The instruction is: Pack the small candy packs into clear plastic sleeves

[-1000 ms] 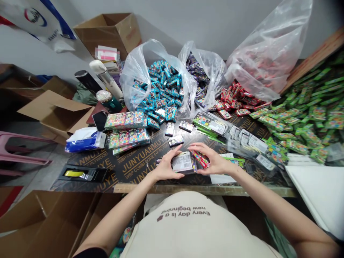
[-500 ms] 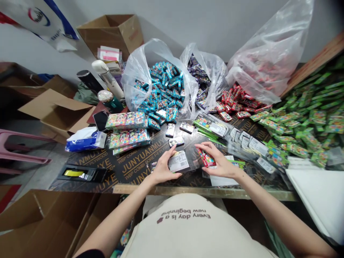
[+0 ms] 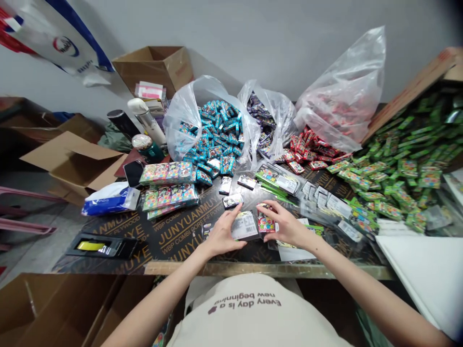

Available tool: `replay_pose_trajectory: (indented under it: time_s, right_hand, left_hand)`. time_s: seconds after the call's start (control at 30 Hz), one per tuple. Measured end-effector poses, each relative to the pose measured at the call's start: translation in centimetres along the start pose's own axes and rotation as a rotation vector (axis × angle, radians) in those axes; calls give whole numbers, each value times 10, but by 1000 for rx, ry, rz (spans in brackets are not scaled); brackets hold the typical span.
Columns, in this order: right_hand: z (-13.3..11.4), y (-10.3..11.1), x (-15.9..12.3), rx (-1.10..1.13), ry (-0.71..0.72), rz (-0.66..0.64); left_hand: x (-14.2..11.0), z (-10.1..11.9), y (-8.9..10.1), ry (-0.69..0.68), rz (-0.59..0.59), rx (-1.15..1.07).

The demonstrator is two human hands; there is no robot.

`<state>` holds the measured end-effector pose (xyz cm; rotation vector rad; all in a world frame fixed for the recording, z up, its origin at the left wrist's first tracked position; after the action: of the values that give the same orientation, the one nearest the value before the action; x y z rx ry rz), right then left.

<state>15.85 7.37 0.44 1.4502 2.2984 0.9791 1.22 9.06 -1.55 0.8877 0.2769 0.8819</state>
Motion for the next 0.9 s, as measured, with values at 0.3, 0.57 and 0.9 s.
replay_pose_trajectory:
  time_s: [0.3,0.57,0.9]
  right_hand:
    - [-7,4,-15,142,6,-7]
    - [55,41,-33,590,-267,604]
    - [43,40,-37,365,-213,730]
  left_hand:
    - [15,-1,-3,11,19,29]
    - [30,22,-6,-162,-59,146]
    - [41,33,-19,-165,-49,143]
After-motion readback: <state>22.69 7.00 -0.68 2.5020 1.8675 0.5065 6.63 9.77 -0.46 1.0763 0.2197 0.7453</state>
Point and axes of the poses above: each hand's wrist, its own x-axis towards the middle knuckle, its own y-axis out of the back of the hand, z = x × y, the point moved 9 cm from there along x, towards the middle knuckle, and after that the axes turned 11 degrees about x, right-handed, at the moved point
